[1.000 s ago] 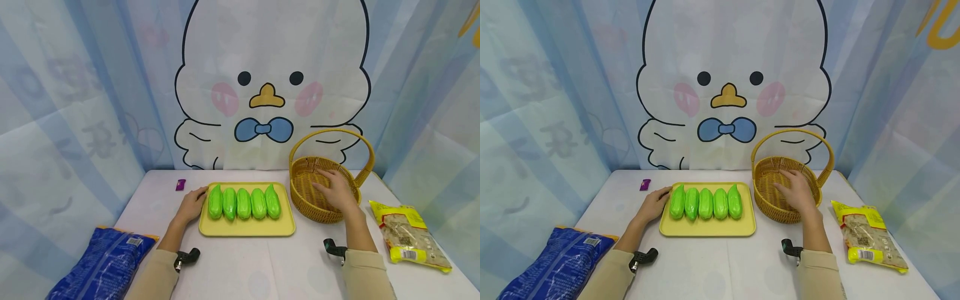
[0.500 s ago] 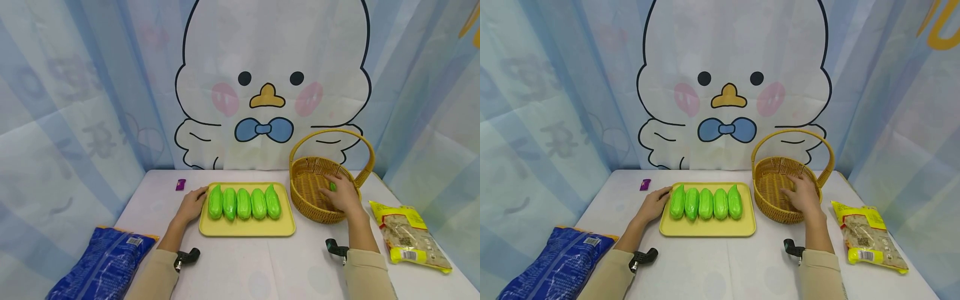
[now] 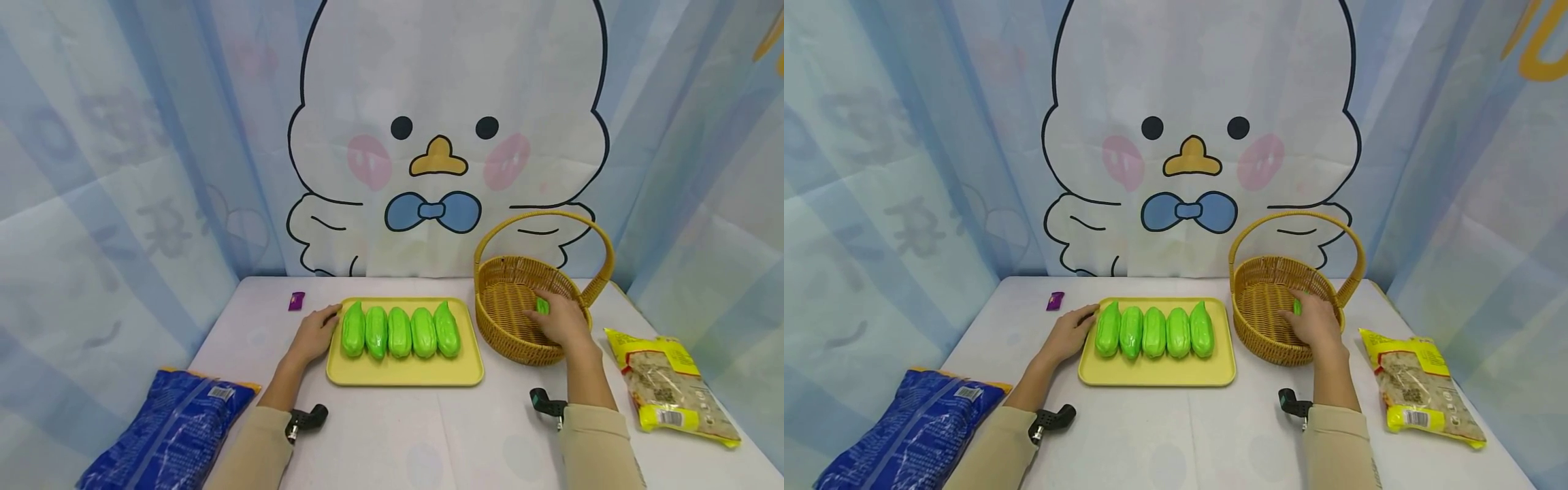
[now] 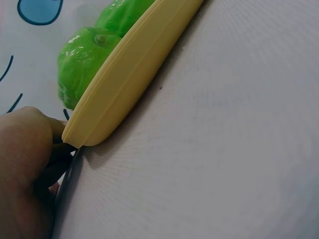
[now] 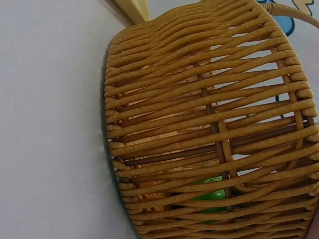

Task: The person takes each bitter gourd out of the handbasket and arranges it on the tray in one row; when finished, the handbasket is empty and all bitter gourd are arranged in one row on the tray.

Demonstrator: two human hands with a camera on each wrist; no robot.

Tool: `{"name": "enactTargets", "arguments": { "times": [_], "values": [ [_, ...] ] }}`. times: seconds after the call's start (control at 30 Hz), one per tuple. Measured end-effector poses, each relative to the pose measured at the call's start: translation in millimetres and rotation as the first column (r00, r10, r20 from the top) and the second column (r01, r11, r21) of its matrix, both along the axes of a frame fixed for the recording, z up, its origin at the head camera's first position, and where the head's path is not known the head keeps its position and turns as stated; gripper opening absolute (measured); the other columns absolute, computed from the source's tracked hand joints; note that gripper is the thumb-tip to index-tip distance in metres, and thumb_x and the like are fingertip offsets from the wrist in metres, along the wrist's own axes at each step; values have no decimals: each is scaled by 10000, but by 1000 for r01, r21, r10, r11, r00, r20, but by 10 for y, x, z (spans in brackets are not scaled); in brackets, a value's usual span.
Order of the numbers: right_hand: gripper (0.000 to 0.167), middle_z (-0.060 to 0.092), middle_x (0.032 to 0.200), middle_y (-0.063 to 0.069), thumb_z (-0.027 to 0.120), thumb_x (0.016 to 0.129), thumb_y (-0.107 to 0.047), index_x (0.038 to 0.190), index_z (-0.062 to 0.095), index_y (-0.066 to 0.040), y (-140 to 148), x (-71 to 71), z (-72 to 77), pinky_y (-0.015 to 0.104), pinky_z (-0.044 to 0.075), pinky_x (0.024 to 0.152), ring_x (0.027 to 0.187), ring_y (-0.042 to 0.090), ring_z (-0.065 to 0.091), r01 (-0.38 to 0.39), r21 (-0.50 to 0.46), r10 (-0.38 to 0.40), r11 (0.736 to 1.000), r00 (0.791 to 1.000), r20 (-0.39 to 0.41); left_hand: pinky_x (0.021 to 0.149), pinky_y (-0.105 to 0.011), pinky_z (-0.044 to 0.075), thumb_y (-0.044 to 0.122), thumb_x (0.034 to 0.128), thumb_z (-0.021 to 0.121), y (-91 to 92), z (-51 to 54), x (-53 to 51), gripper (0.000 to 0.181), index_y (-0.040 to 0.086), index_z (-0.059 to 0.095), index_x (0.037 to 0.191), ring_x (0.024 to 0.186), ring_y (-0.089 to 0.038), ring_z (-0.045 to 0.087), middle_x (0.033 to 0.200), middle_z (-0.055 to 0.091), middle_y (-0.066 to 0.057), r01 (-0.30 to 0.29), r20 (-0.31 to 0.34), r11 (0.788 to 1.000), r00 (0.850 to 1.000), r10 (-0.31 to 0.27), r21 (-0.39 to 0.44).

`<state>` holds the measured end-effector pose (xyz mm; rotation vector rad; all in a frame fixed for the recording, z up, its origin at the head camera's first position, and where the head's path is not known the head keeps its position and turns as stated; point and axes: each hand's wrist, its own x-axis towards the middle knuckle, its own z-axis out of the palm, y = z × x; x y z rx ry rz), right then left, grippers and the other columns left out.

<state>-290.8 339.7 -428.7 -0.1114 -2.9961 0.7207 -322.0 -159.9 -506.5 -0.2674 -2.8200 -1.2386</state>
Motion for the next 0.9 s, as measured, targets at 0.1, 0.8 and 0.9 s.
{"name": "enactTargets", "arguments": {
  "times": [0.1, 0.8, 0.9],
  "values": [
    [657, 382, 1565, 376, 657, 1028, -310, 1561, 426, -5, -4, 3, 2, 807, 266, 1142, 1426, 666, 269, 5, -3, -5, 1000, 1000, 22, 1326, -523, 177, 199, 1114, 448, 3, -4, 0, 450, 48, 501, 1535, 1510, -371, 416, 1570, 513, -178, 2, 1, 1000, 1000, -2, 1],
    [523, 374, 1519, 406, 635, 1027, -179, 1503, 514, 3, -21, 15, 31, 747, 390, 1099, 1381, 594, 395, -44, 36, 41, 998, 997, 66, 1324, -530, 183, 199, 1114, 451, -20, -39, -20, 449, 47, 504, 1533, 1504, -368, 426, 1565, 519, -176, 5, -14, 1000, 1000, -5, -13],
    [527, 352, 1506, 419, 625, 1033, -184, 1510, 502, 2, -23, 15, 49, 759, 376, 1105, 1383, 599, 381, -42, 46, 37, 998, 993, 109, 1324, -530, 182, 199, 1114, 450, -16, -37, -21, 450, 48, 502, 1535, 1504, -371, 426, 1565, 518, -177, 9, -15, 1000, 1000, -9, -11]
  ]
}}
